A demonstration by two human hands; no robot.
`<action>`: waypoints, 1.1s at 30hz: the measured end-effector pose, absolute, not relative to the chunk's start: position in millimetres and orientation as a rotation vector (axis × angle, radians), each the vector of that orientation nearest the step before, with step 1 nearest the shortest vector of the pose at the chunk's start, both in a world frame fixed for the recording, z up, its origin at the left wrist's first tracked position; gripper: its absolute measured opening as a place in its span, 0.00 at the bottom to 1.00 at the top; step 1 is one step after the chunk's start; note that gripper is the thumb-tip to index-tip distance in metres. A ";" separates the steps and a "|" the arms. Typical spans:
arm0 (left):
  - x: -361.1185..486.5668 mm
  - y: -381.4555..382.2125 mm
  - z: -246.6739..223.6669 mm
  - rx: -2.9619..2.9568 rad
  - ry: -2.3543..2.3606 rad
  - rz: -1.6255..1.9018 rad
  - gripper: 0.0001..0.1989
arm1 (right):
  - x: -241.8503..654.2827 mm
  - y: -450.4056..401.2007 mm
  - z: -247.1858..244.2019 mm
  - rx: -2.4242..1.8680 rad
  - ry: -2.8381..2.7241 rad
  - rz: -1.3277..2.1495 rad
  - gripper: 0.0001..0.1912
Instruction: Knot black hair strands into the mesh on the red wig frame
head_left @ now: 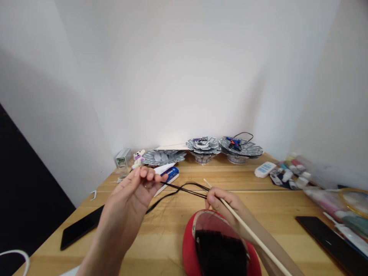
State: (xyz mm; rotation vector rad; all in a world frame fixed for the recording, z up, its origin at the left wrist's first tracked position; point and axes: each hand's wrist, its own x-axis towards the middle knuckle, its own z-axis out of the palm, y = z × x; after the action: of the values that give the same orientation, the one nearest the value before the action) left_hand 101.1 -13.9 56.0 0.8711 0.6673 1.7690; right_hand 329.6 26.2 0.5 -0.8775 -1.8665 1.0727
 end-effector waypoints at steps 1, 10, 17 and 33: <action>99.1 -13.7 56.9 0.885 0.673 1.809 0.08 | 330.6 30.1 0.9 -0.885 -1.899 1.060 0.21; 83.9 -21.6 56.4 1.964 1.603 1.605 0.15 | 330.8 56.1 22.8 -1.050 -1.826 0.780 0.18; 126.3 -24.3 37.3 1.764 1.111 1.048 0.16 | 303.7 17.2 27.0 -0.880 -1.850 1.143 0.16; 165.8 -18.4 -18.6 2.050 1.370 1.227 0.15 | 313.0 20.0 -1.9 -0.862 -1.436 1.625 0.22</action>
State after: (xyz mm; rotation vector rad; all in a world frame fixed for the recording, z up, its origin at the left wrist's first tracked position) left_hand 165.8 -18.4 -18.6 2.0496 1.3703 1.2269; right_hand 313.0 20.0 -1.9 -0.8623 -1.4356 1.6247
